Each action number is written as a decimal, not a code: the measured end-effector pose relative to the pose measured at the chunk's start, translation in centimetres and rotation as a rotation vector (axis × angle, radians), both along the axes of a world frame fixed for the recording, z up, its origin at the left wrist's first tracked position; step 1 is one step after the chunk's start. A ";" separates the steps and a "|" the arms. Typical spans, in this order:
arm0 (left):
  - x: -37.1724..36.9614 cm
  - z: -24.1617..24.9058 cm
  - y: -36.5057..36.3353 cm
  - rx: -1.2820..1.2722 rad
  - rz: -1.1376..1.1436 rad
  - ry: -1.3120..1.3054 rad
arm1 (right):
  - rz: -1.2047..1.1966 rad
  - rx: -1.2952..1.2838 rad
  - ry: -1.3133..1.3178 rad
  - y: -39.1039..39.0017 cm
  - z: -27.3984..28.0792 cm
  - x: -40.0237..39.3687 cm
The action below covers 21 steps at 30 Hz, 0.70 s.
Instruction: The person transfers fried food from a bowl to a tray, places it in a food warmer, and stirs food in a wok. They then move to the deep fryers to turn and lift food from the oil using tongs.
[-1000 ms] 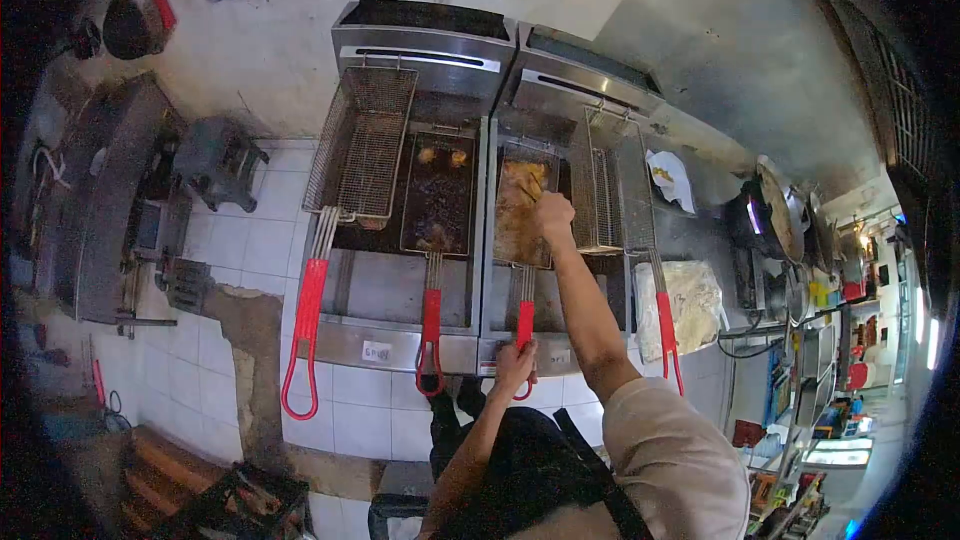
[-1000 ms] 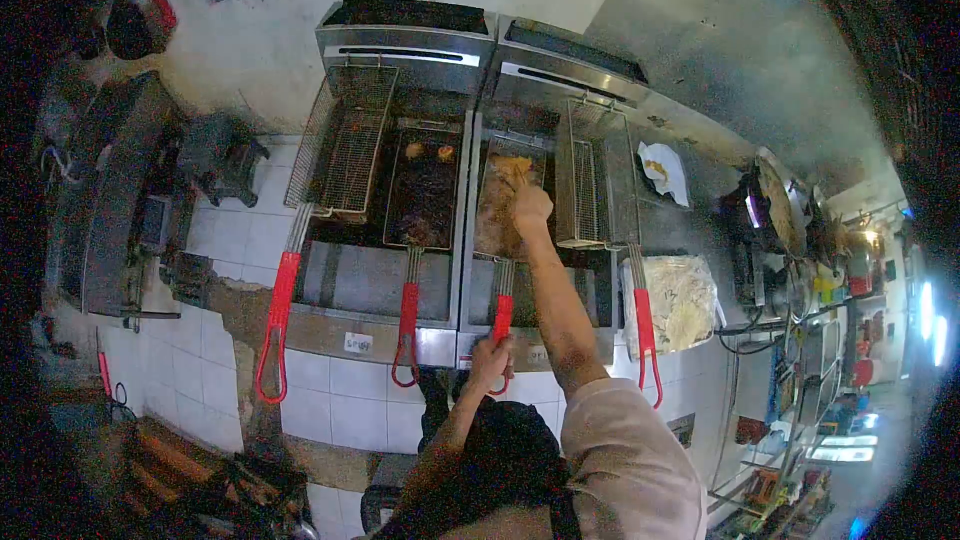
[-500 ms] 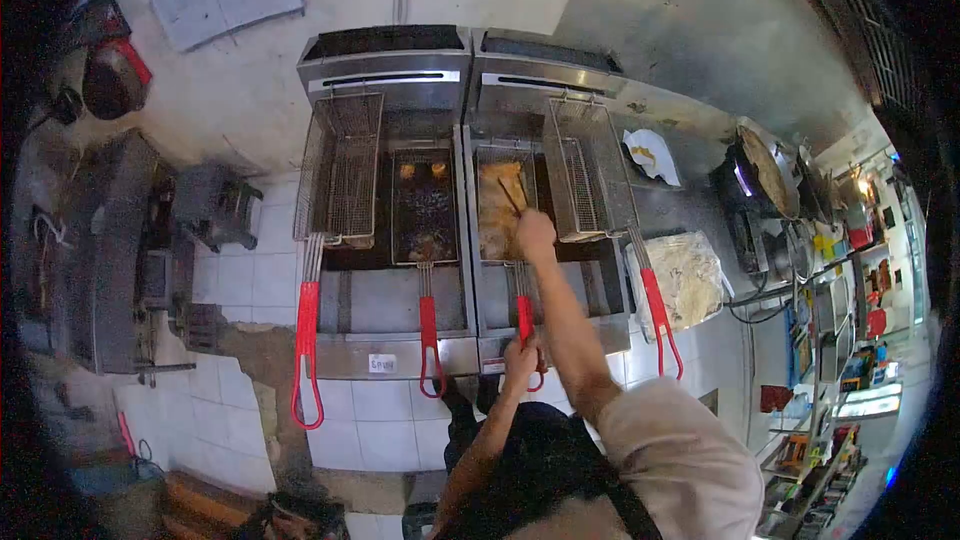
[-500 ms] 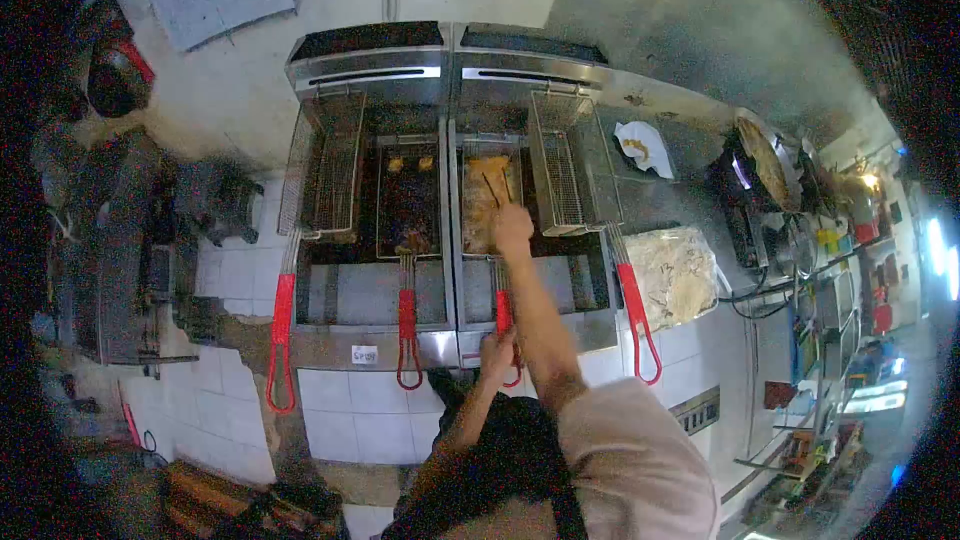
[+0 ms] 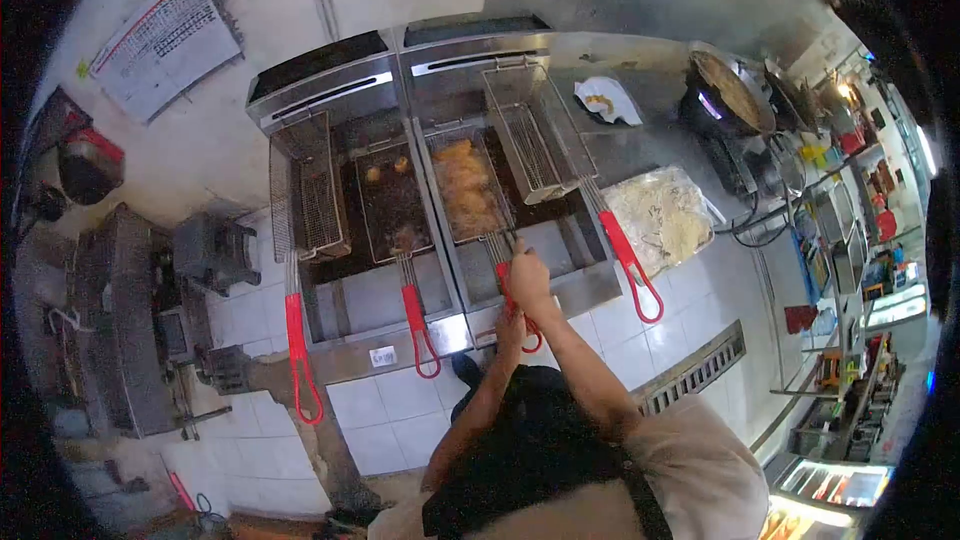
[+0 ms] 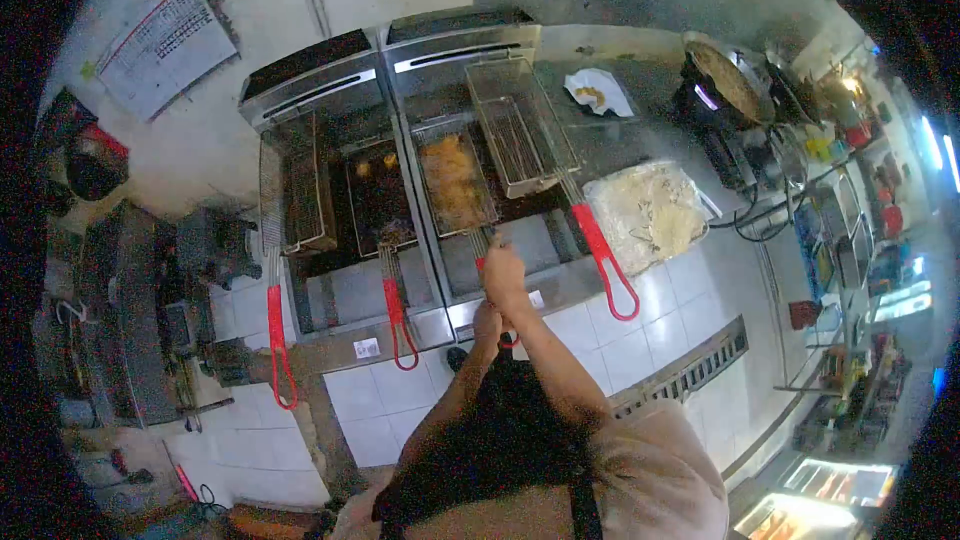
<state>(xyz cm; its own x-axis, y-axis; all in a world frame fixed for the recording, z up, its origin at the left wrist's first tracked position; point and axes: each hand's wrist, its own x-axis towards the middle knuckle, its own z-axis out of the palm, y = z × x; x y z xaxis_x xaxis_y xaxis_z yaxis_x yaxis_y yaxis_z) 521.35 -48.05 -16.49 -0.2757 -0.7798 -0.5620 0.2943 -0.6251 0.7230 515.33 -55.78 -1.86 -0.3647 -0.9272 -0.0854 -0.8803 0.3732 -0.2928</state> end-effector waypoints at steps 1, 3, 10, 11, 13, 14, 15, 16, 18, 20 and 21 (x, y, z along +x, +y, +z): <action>0.6 -0.2 0.5 -0.084 -0.057 -0.068 | -0.015 -0.010 -0.037 0.8 -0.6 -0.1; 1.8 -0.1 2.8 -0.116 -0.122 -0.105 | -0.037 -0.045 -0.109 1.3 -1.4 -0.3; 6.2 5.3 5.0 0.140 -0.317 -0.012 | -0.066 -0.045 -0.189 3.4 0.6 0.5; 6.7 5.2 5.8 0.147 -0.289 -0.007 | -0.074 -0.009 -0.204 3.4 -0.3 0.3; 8.3 5.0 6.6 0.146 -0.238 0.004 | -0.061 -0.066 -0.212 4.4 -0.6 0.1; 9.3 4.4 6.9 0.152 -0.239 -0.007 | -0.037 -0.163 -0.203 5.0 0.7 0.2; 10.5 3.4 7.6 0.158 -0.237 -0.015 | -0.010 -0.259 -0.190 5.6 2.5 -0.1; 11.7 2.6 8.4 0.169 -0.237 -0.025 | 0.026 -0.317 -0.149 6.4 5.1 -0.4; 14.0 3.0 9.6 0.230 -0.202 -0.130 | 0.087 -0.417 -0.065 9.2 11.8 -1.5; 16.2 4.2 11.4 0.213 -0.143 -0.174 | 0.112 -0.593 -0.097 12.5 18.4 -5.0; 17.4 3.0 12.7 0.219 -0.098 -0.235 | 0.092 -0.540 -0.157 14.3 21.0 -7.6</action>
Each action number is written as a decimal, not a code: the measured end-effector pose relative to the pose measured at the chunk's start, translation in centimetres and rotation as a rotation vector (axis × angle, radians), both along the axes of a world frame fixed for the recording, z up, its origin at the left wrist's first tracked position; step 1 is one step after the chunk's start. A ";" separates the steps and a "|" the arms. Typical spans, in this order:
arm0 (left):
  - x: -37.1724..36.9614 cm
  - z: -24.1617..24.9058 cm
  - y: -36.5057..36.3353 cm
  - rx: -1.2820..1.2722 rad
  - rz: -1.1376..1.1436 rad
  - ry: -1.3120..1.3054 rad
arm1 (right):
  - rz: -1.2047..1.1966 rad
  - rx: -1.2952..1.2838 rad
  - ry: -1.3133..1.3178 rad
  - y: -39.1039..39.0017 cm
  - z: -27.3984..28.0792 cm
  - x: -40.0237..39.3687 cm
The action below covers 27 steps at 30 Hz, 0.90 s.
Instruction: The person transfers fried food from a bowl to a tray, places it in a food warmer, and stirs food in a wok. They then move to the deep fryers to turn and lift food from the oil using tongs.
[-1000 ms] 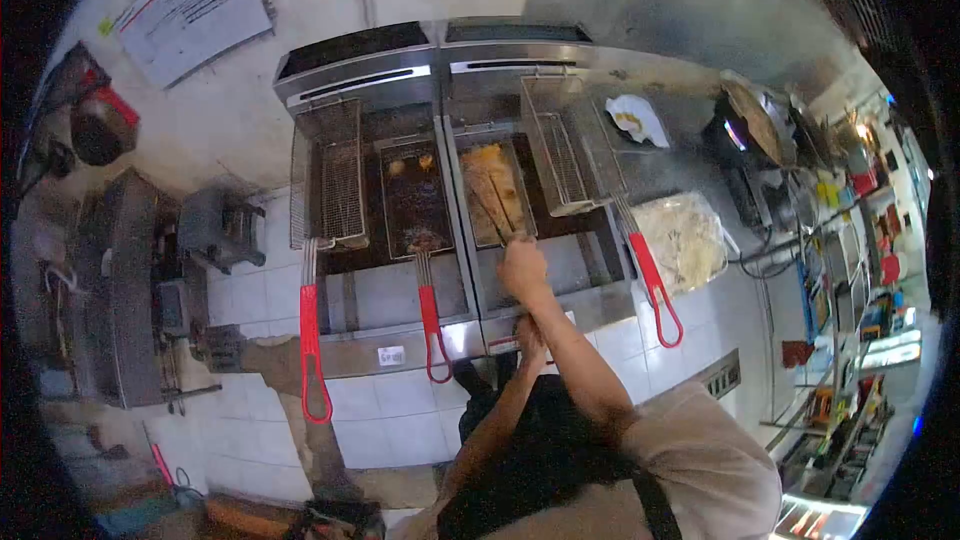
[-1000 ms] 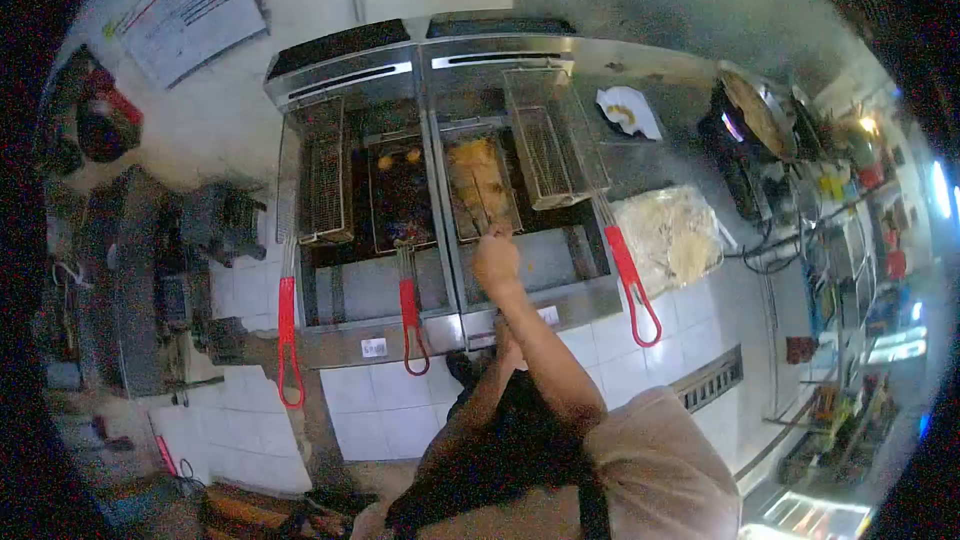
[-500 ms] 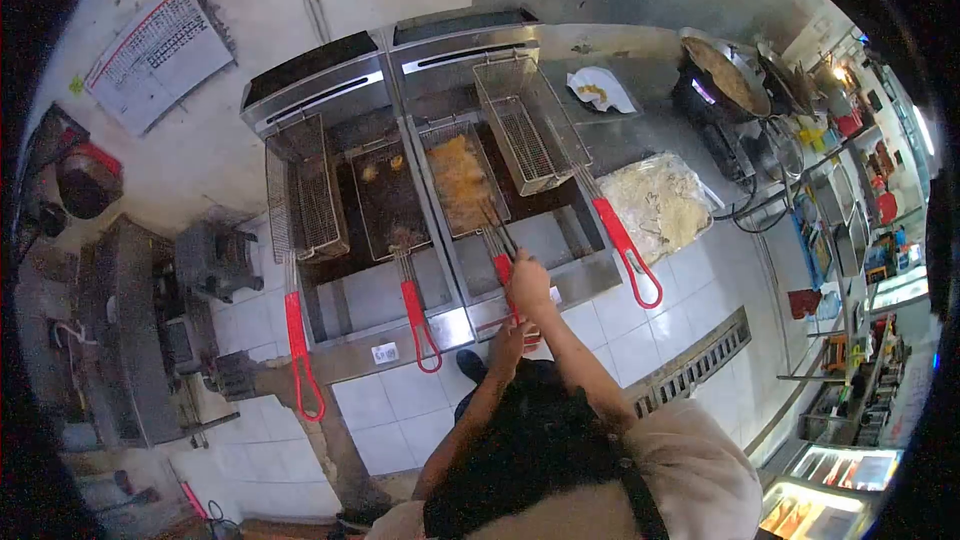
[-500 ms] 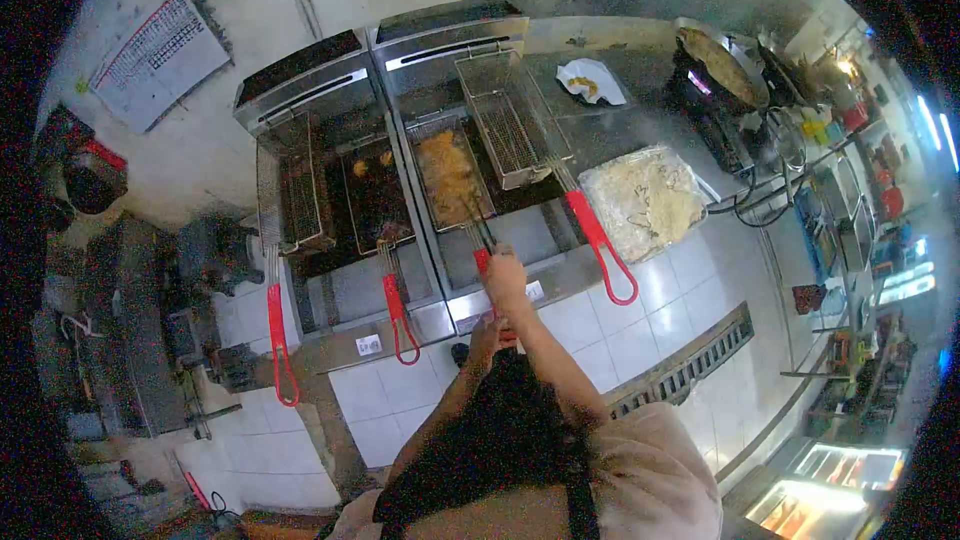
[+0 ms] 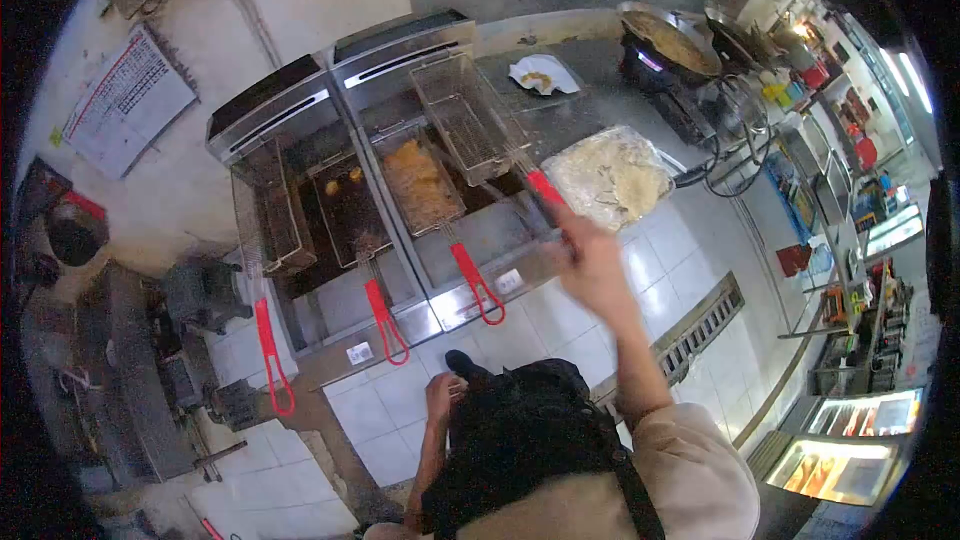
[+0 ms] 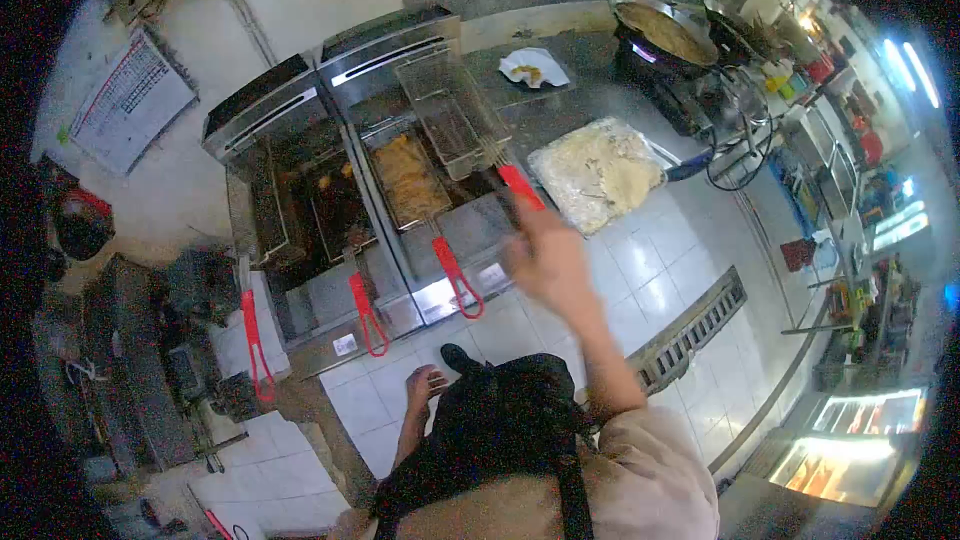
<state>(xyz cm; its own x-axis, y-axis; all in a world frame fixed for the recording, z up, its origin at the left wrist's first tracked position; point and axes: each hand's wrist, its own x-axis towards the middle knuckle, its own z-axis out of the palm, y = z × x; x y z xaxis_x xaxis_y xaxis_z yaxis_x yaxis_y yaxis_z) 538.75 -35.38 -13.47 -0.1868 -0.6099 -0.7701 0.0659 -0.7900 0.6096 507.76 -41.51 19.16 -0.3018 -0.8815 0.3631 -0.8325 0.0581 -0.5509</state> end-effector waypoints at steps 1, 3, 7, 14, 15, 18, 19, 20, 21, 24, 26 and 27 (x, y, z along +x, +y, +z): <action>1.0 -1.2 1.1 -0.003 0.037 -0.064 | 0.000 0.056 -0.058 2.0 2.5 -2.7; 1.8 -0.3 2.9 0.017 0.082 -0.120 | 0.012 0.200 0.041 6.2 8.1 -7.3; 2.0 -2.9 5.8 0.039 0.129 -0.189 | 0.154 0.464 0.239 11.6 13.9 -12.6; -6.6 -0.6 8.7 -0.153 0.090 -0.147 | 0.506 0.412 0.614 10.9 13.0 -15.9; -7.9 -0.7 9.2 -0.141 0.097 -0.145 | 0.495 0.538 0.688 9.1 12.7 -15.0; -11.3 -0.3 11.6 -0.117 0.057 -0.089 | 0.581 0.327 0.712 6.2 10.5 -13.0; -12.0 0.3 12.5 -0.113 0.049 -0.056 | 0.604 0.400 0.760 5.7 10.8 -12.1; -12.4 0.4 13.6 -0.101 0.057 -0.066 | 0.605 0.410 0.771 5.6 11.2 -11.5; -12.7 0.2 14.5 -0.091 0.076 -0.074 | 0.615 0.415 0.786 5.5 11.4 -10.9; -14.1 0.3 15.6 -0.057 0.075 -0.140 | 0.506 0.613 0.886 3.2 8.4 -9.1; -13.9 0.3 16.7 -0.042 0.063 -0.158 | 0.572 0.528 0.829 1.2 4.7 -9.2; -14.2 0.3 16.3 -0.053 0.057 -0.140 | 0.595 0.482 0.800 0.2 2.9 -9.5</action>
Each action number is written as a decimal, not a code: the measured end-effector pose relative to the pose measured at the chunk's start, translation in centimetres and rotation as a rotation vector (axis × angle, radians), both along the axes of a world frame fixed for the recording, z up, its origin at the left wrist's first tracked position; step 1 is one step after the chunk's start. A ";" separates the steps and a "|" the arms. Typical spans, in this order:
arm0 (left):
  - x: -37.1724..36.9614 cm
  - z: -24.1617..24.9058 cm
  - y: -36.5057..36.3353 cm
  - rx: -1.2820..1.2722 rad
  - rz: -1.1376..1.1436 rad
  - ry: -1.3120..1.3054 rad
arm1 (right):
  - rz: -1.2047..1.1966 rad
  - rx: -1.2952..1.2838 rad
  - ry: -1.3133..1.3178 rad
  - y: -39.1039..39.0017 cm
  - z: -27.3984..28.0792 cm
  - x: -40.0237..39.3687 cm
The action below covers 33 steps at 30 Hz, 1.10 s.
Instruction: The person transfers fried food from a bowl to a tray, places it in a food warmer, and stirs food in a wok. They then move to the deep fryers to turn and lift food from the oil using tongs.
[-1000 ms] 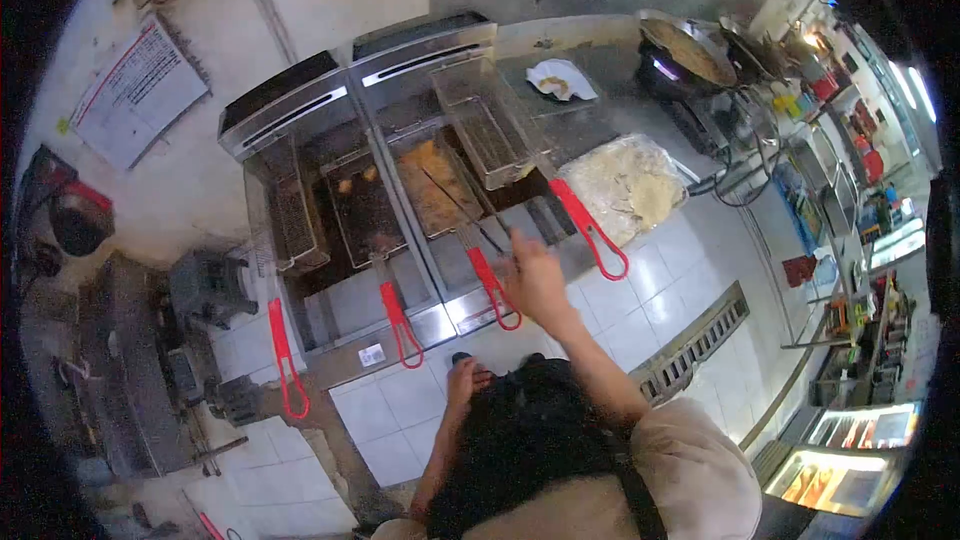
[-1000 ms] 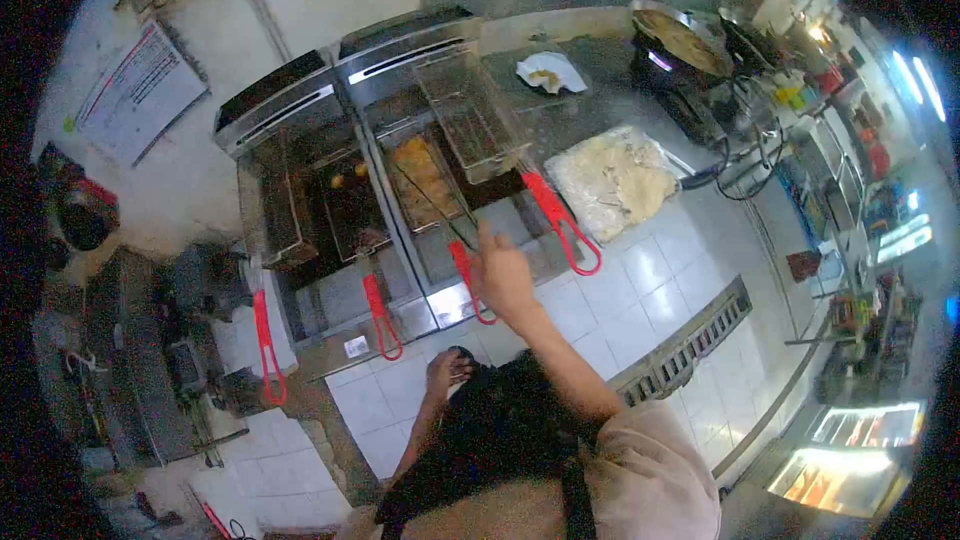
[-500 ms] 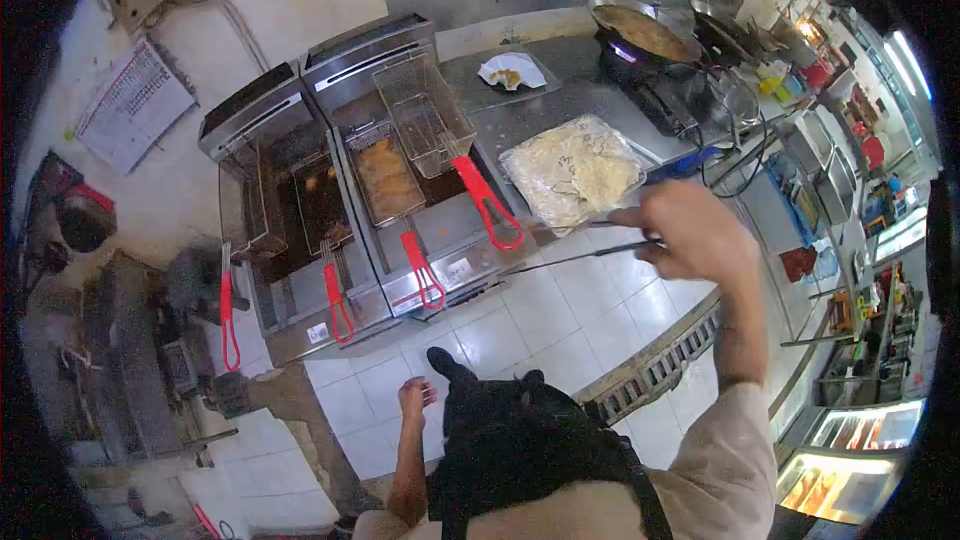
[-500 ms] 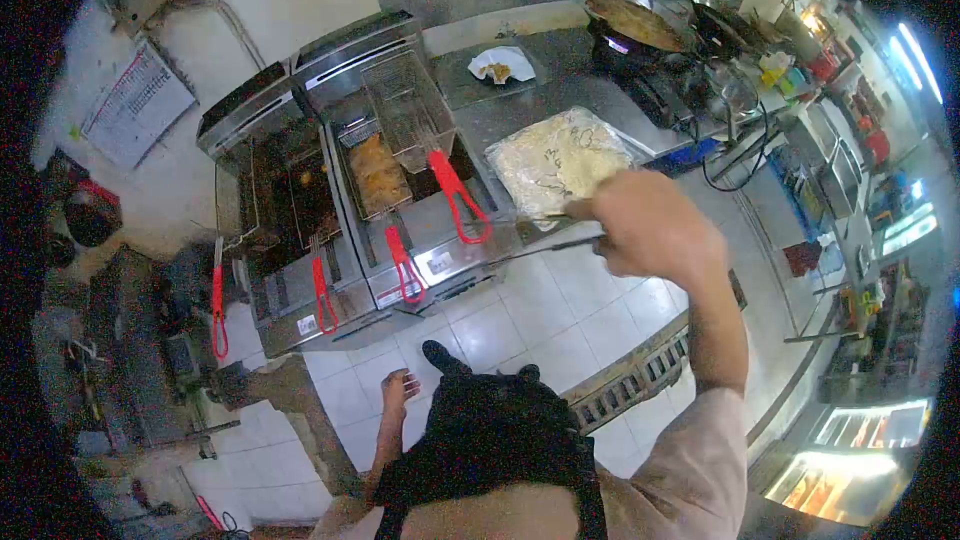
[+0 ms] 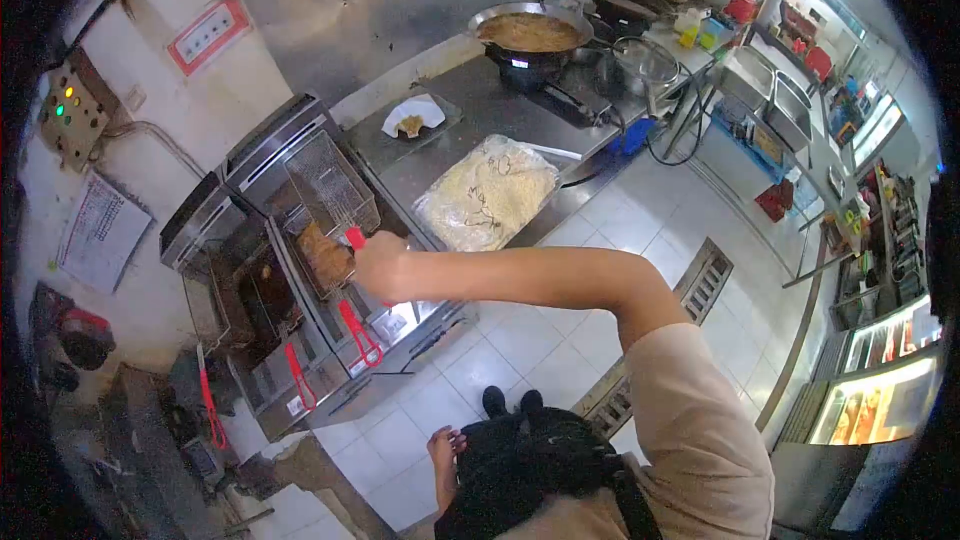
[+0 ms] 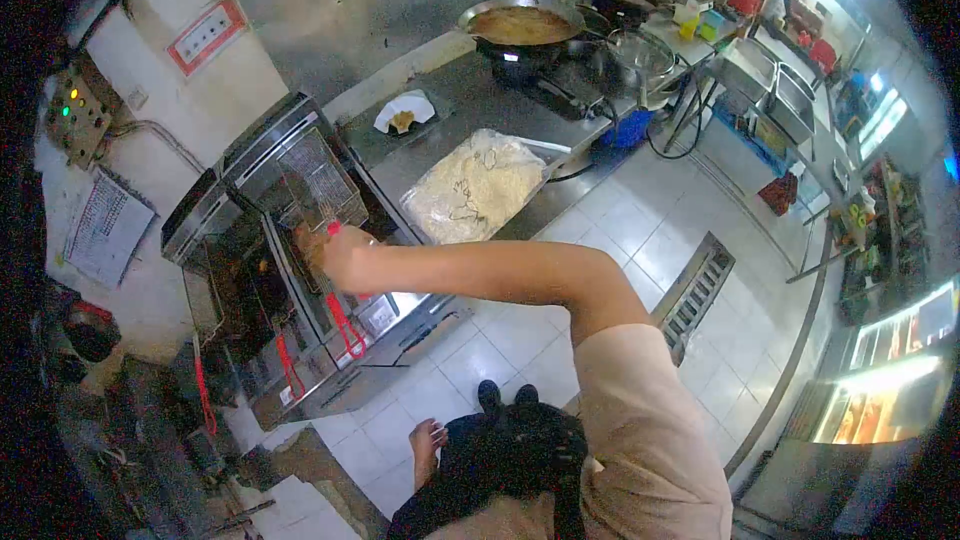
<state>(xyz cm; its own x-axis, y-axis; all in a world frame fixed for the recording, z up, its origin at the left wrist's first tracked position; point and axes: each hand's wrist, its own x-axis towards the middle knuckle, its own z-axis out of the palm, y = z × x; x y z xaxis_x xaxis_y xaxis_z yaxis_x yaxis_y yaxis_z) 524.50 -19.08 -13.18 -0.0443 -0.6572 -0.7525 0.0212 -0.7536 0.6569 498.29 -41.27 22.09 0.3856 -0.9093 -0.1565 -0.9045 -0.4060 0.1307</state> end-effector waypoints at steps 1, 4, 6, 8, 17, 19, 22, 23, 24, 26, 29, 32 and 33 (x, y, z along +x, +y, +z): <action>-0.4 -0.2 -0.5 -0.011 -0.006 0.020 | 0.019 -0.012 -0.057 -0.7 -2.0 -0.1; -1.8 -0.8 -2.4 -0.061 -0.008 0.034 | 0.076 -0.091 -0.172 -1.6 -5.3 0.1; -3.0 -0.7 -3.6 -0.090 -0.016 0.029 | 0.085 -0.194 -0.204 -0.6 -5.9 -0.1; -5.0 -1.2 -4.7 -0.058 -0.111 0.033 | 0.071 -0.214 -0.299 0.2 -6.5 -1.1; -20.2 -5.8 -4.9 -0.120 -0.984 0.085 | -0.267 -0.390 -0.888 8.2 -7.4 -22.1; -24.6 -5.3 -5.6 -0.019 -0.980 0.118 | -0.384 -0.476 -0.884 9.9 -8.9 -31.2; -32.4 -6.7 -5.9 -0.155 -1.057 0.118 | -0.666 -0.332 -0.934 12.9 -6.8 -45.4; -35.7 -7.0 -5.7 -0.123 -1.062 0.125 | -0.765 -0.333 -1.054 13.6 -7.3 -50.4; -39.3 -7.2 -5.5 -0.080 -1.062 0.130 | -0.744 -0.372 -0.974 13.6 -8.4 -56.3; -45.9 -11.1 -4.8 -0.099 -1.027 0.223 | -0.873 -0.400 -1.029 13.6 -8.7 -65.5; -57.8 -0.8 -4.4 0.007 -0.808 0.298 | -1.052 -0.420 -1.180 11.9 -9.2 -77.3; -64.9 1.5 -5.1 -0.023 -0.785 0.239 | -1.042 -0.543 -0.950 6.2 -10.3 -86.7; -67.1 2.4 -5.4 0.074 -0.652 0.205 | -1.007 -0.605 -0.869 3.9 -10.3 -89.3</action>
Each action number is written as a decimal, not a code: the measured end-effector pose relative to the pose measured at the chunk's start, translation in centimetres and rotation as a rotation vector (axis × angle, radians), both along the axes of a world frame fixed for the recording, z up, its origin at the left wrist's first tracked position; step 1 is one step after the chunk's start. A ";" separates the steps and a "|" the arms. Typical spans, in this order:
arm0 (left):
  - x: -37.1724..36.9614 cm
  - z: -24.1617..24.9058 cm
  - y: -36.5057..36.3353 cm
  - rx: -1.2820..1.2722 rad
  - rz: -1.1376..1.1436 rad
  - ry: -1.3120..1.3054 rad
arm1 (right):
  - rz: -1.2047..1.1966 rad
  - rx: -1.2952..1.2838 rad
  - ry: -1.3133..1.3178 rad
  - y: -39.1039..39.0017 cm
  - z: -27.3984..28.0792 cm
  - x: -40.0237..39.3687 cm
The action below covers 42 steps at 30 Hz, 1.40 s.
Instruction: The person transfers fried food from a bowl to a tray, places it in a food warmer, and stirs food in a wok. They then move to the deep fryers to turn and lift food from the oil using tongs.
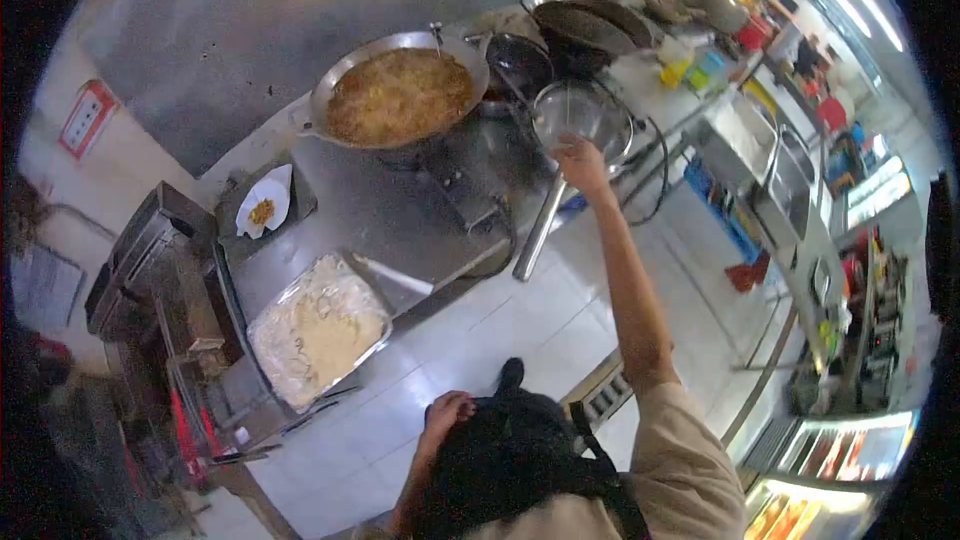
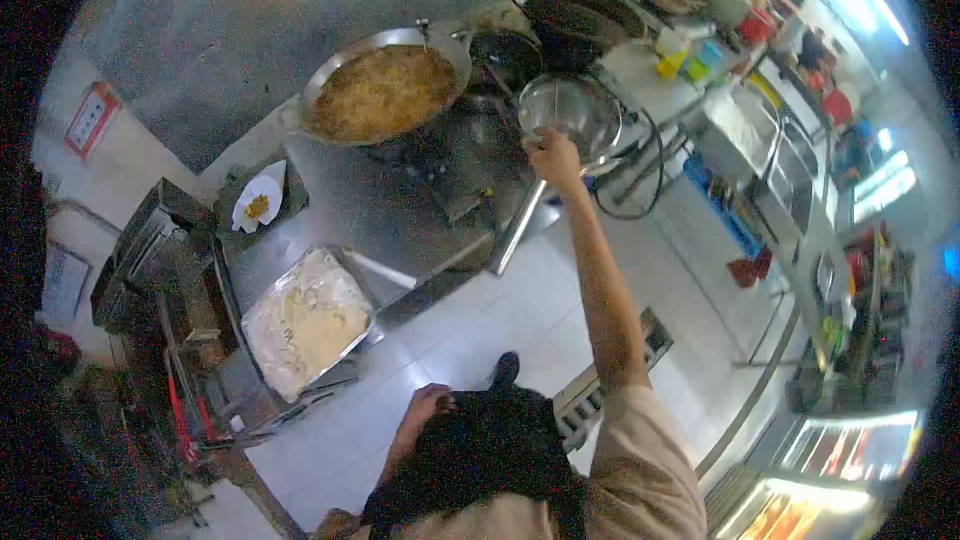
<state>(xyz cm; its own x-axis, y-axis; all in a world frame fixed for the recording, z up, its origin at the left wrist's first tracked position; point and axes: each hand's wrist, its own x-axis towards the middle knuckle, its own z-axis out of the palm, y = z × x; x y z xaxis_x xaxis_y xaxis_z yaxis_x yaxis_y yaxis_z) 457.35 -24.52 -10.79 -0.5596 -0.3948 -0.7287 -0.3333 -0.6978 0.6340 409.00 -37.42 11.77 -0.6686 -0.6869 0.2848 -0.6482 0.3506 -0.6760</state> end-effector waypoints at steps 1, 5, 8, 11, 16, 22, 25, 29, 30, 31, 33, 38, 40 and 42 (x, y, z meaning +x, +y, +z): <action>-2.0 1.2 -0.6 -0.031 0.072 -0.006 | -0.011 -0.017 0.092 -2.7 -0.9 -2.3; -8.6 4.1 -4.8 -0.186 0.353 0.097 | -0.106 0.119 0.180 -12.5 -6.2 -9.3; -13.6 2.2 -9.5 -0.267 0.481 0.188 | 0.065 0.277 0.105 -16.7 -10.5 -12.5; -18.9 1.2 -13.6 -0.246 0.539 0.202 | 0.172 0.316 0.080 -18.9 -15.5 -16.1; -26.3 -3.1 -17.7 -0.133 0.540 0.256 | 0.135 0.431 0.336 -20.9 -9.9 -19.3; -31.0 -4.7 -19.0 -0.167 0.479 0.064 | 0.286 0.006 0.216 -10.6 -7.6 -22.8; -32.3 -5.6 -18.7 -0.242 0.550 0.086 | 0.297 0.206 0.106 -4.5 -8.0 -25.1; -33.1 -8.9 -18.6 -0.322 0.710 0.136 | 0.290 0.116 -0.116 -0.2 -0.6 -25.1; -33.2 -8.1 -18.5 -0.288 0.748 0.164 | 0.262 0.075 -0.345 1.2 3.5 -23.9; -33.4 -6.1 -18.1 -0.300 0.760 0.150 | 0.223 0.042 -0.580 2.1 5.3 -23.5; -33.7 -1.4 -17.7 -0.331 0.766 0.117 | 0.398 0.109 -0.377 1.5 2.9 -31.1; -33.8 -0.8 -17.6 -0.291 0.835 0.236 | 0.415 0.077 0.399 -3.2 16.4 -28.6; -34.0 -1.5 -18.0 -0.322 0.849 0.283 | 0.504 0.154 0.481 -5.3 20.1 -26.8; -33.9 -3.2 -18.8 -0.386 0.843 0.271 | 0.582 0.134 0.537 -7.6 21.5 -25.3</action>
